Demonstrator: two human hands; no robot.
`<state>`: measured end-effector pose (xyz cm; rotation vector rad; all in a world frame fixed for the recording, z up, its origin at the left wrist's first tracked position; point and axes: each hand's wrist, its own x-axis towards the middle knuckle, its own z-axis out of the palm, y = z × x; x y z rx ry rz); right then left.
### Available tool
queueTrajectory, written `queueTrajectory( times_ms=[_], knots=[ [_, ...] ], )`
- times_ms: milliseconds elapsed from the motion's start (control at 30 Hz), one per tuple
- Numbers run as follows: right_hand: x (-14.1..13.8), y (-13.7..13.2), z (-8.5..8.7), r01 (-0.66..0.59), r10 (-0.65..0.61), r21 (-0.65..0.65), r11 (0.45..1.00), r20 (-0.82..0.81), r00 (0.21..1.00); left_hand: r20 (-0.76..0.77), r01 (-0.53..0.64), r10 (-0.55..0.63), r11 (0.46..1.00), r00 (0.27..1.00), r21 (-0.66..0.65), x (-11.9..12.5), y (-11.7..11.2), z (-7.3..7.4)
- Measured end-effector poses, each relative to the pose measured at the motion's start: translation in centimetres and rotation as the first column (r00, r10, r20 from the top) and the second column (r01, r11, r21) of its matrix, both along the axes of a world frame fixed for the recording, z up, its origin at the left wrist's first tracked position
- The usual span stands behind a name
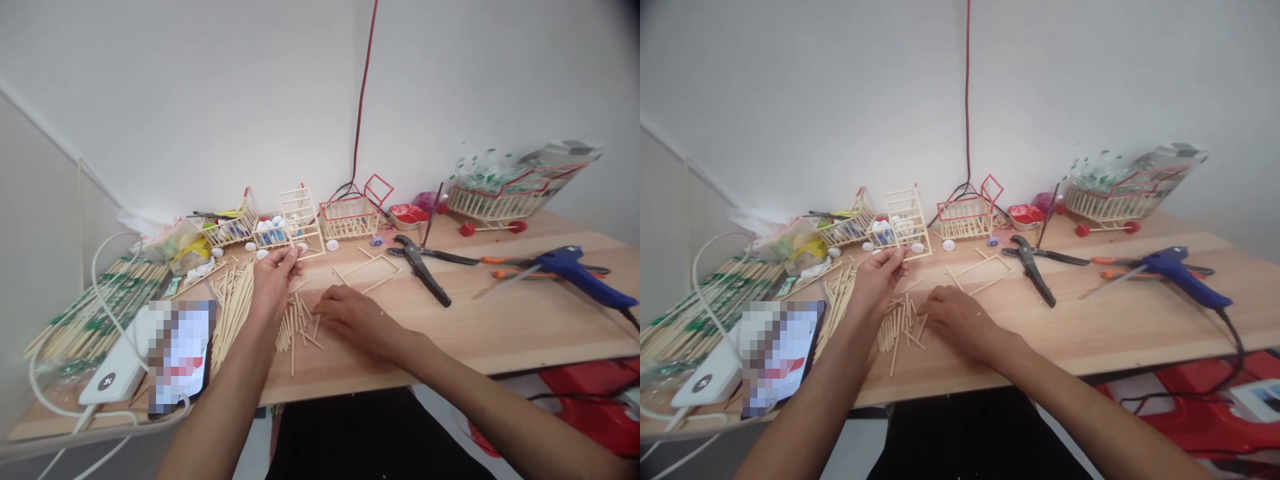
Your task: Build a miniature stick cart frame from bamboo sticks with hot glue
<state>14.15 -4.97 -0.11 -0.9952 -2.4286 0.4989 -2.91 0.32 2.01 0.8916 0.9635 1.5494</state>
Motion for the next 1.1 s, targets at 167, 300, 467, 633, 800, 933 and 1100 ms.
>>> queueTrajectory(
  times_ms=[167,300,467,633,800,933,1100],
  knots=[
    [-1.3,0.3,0.2,-0.052,0.033,0.077,0.996,0.237,0.971,0.008,0.028,-0.028,1.000,1.000,-0.015,0.3,-0.2,-0.2],
    [-0.3,1.1,0.0,-0.038,0.019,0.072,0.997,0.253,0.967,0.006,0.051,-0.051,0.998,0.999,-0.033,0.3,-0.3,-0.2],
    [2.5,2.2,1.5,0.236,-0.228,0.168,0.957,-0.064,0.971,-0.033,0.121,-0.124,0.990,0.992,-0.076,0.6,-0.5,-0.5],
    [3.1,3.7,2.9,0.275,-0.237,0.487,0.829,-0.140,0.961,-0.084,0.188,-0.198,0.975,0.976,-0.117,1.4,-0.8,-0.8],
    [2.2,4.6,2.1,0.262,-0.280,0.564,0.783,-0.056,0.958,-0.079,0.234,-0.246,0.963,0.966,-0.136,1.8,-1.1,-0.9],
    [2.1,4.7,1.6,0.266,-0.306,0.587,0.765,-0.033,0.952,-0.091,0.248,-0.262,0.958,0.961,-0.143,1.8,-1.1,-0.9],
    [2.2,4.6,1.4,0.253,-0.336,0.651,0.716,0.004,0.942,-0.117,0.250,-0.267,0.958,0.957,-0.142,1.8,-1.0,-1.3]
  ],
)
